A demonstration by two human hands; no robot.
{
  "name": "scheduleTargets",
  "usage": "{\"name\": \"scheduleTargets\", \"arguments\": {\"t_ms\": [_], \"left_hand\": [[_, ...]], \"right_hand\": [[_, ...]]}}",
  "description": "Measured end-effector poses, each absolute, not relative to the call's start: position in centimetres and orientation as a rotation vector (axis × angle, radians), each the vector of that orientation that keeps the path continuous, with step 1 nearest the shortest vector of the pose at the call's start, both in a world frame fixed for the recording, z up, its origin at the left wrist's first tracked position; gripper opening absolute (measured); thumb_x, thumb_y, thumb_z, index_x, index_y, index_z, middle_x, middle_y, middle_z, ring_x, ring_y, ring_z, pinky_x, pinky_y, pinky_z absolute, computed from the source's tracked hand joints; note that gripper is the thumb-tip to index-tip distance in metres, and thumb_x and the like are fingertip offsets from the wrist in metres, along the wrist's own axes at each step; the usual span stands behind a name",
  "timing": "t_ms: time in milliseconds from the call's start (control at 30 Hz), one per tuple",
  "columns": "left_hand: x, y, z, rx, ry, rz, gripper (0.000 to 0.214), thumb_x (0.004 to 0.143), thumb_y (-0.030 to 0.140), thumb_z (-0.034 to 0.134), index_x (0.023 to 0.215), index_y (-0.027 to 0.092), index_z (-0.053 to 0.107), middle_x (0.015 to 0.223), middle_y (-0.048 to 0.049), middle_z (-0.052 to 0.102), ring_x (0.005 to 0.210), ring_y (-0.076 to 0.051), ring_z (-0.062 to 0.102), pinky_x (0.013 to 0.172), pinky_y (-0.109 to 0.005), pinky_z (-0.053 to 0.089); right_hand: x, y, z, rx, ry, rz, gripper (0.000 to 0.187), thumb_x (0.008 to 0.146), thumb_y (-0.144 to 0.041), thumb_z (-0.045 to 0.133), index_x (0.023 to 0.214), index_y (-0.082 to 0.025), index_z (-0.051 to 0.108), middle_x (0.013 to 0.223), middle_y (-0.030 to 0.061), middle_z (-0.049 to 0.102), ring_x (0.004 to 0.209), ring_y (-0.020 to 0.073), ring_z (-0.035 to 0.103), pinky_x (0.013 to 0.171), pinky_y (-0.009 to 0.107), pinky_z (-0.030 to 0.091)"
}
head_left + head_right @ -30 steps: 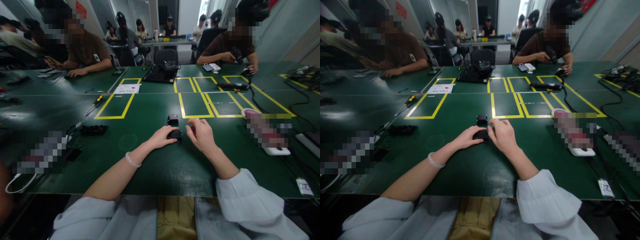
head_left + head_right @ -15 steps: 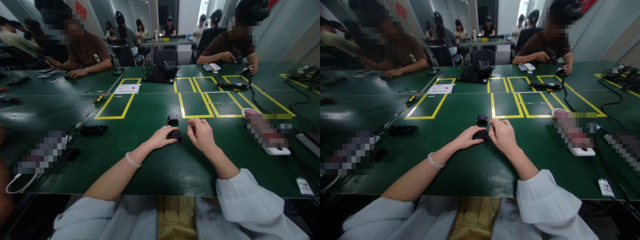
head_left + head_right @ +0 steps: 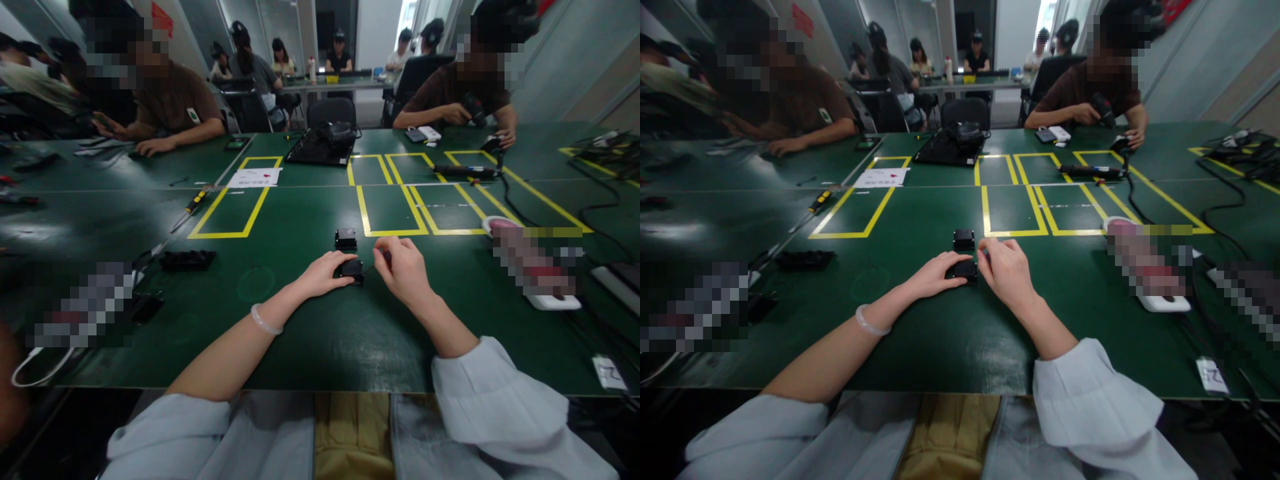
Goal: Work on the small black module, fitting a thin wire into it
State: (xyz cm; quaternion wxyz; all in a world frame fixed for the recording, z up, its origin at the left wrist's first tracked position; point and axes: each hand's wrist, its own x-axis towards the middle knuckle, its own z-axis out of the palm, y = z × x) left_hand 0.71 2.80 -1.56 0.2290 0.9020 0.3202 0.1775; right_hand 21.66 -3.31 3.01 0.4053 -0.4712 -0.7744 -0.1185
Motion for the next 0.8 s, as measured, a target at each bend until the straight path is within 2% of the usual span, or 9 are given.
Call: {"name": "scheduleTargets", "arguments": {"t_ms": [233, 500, 667, 800], "left_hand": [[0.77, 2.67, -1.33, 2.491, 0.882, 0.478, 0.051, 0.087, 0.039, 0.062, 0.134, 0.024, 0.049, 0.118, -0.0079, 0.06, 0.107, -0.025, 0.055, 0.09, -0.037, 0.045], [0.76, 2.8, -1.53, 2.509, 0.873, 0.494, 0.052, 0.087, 0.04, 0.063, 0.135, 0.023, 0.048, 0.115, -0.0077, 0.06, 0.104, -0.024, 0.055, 0.088, -0.035, 0.045], [0.73, 2.76, -1.5, 2.493, 0.879, 0.496, 0.05, 0.087, 0.039, 0.063, 0.133, 0.024, 0.049, 0.116, -0.008, 0.06, 0.106, -0.025, 0.055, 0.089, -0.036, 0.044], [0.7, 2.74, -1.5, 2.489, 0.872, 0.496, 0.05, 0.087, 0.04, 0.062, 0.133, 0.024, 0.05, 0.115, -0.0076, 0.06, 0.106, -0.025, 0.055, 0.089, -0.036, 0.044]], "right_hand": [[21.66, -3.2, 2.84, -1.183, -1.949, -0.268, 0.011, 0.091, -0.02, 0.043, 0.096, -0.02, 0.053, 0.07, 0.0007, 0.06, 0.064, 0.0166, 0.053, 0.072, 0.031, 0.041], [21.76, -3.32, 2.82, -1.183, -1.958, -0.279, 0.011, 0.092, -0.032, 0.052, 0.094, -0.021, 0.052, 0.067, -0.0009, 0.057, 0.062, 0.0161, 0.052, 0.067, 0.03, 0.041], [21.74, -3.29, 2.75, -1.183, -1.958, -0.262, 0.005, 0.092, -0.025, 0.048, 0.094, -0.022, 0.052, 0.066, -0.0014, 0.056, 0.061, 0.0154, 0.05, 0.067, 0.03, 0.041], [21.68, -3.28, 2.73, -1.178, -1.956, -0.258, 0.008, 0.09, -0.021, 0.047, 0.097, -0.021, 0.052, 0.068, -0.0003, 0.058, 0.063, 0.0164, 0.051, 0.069, 0.031, 0.041]]}}
